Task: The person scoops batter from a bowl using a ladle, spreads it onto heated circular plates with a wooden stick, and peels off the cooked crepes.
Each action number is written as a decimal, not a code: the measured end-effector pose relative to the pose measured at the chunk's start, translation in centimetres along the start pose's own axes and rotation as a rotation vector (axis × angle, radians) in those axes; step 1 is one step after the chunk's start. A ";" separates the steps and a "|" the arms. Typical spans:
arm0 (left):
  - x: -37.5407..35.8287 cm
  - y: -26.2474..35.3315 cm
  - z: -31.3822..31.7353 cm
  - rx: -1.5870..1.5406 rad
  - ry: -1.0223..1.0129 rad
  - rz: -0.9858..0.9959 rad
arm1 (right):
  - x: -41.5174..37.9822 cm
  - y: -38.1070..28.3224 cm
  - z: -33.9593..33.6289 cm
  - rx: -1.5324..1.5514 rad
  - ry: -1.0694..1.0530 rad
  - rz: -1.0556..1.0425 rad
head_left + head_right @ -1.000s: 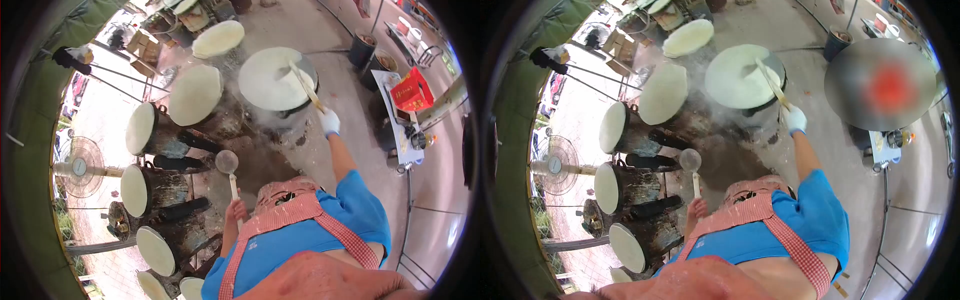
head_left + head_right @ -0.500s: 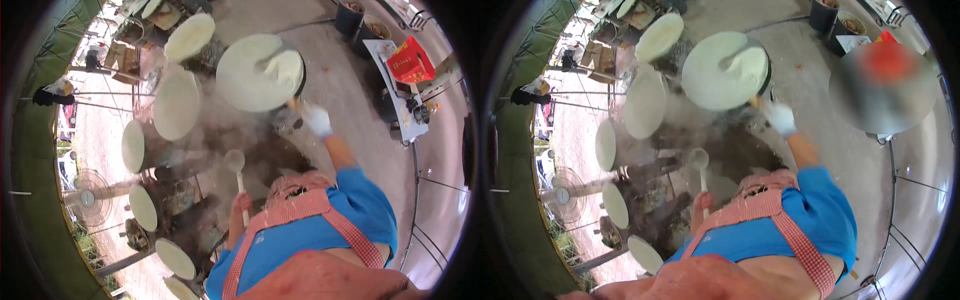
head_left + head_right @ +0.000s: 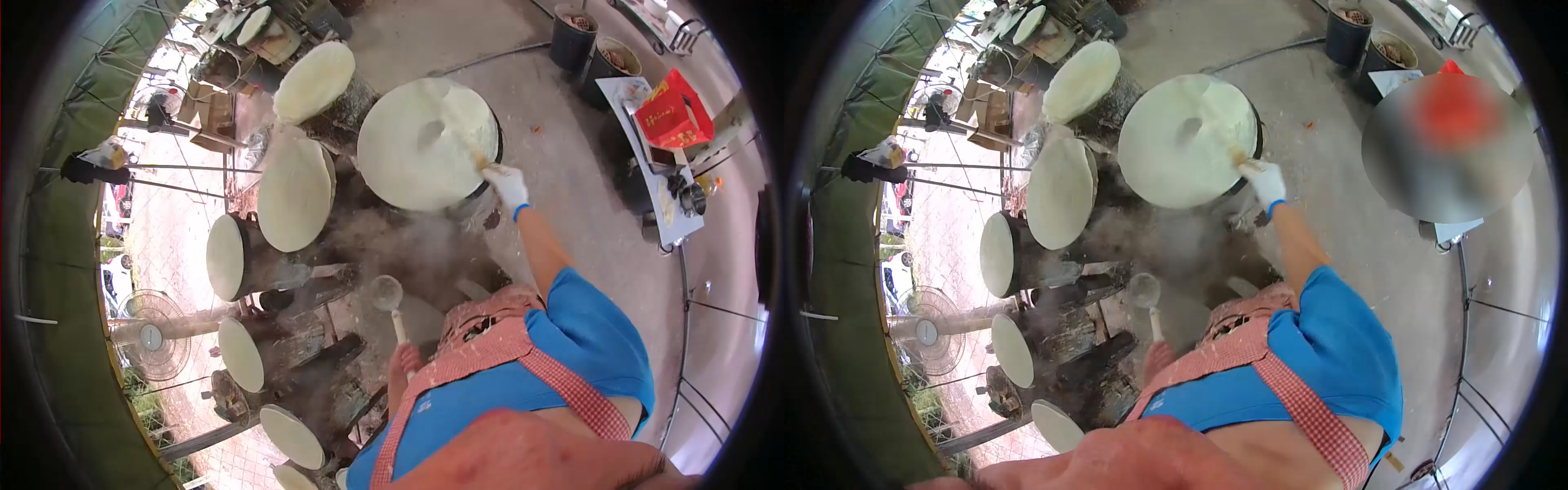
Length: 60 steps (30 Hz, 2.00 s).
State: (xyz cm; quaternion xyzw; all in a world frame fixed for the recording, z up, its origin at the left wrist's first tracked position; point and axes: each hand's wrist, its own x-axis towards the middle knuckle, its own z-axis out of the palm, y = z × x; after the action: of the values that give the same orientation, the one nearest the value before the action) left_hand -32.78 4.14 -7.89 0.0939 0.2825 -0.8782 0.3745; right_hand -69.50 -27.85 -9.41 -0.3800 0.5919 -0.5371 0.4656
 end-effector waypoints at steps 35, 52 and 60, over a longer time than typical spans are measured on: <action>15.0 7.3 19.6 0.446 0.199 0.381 | -4.8 -2.5 -8.1 -1.268 0.007 -0.495; 6.7 4.2 14.7 0.203 0.082 0.185 | -16.4 -2.6 1.5 -1.088 -0.116 -0.763; -0.9 5.6 15.3 -0.075 -0.034 0.299 | -17.5 -2.7 11.5 -0.429 -0.391 -0.329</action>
State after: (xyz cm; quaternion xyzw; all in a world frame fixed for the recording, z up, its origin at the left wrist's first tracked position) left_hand -27.43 -7.15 2.63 0.1062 0.2917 -0.8029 0.5089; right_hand -53.71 -14.87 -4.12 -0.6557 0.5218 -0.3850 0.3868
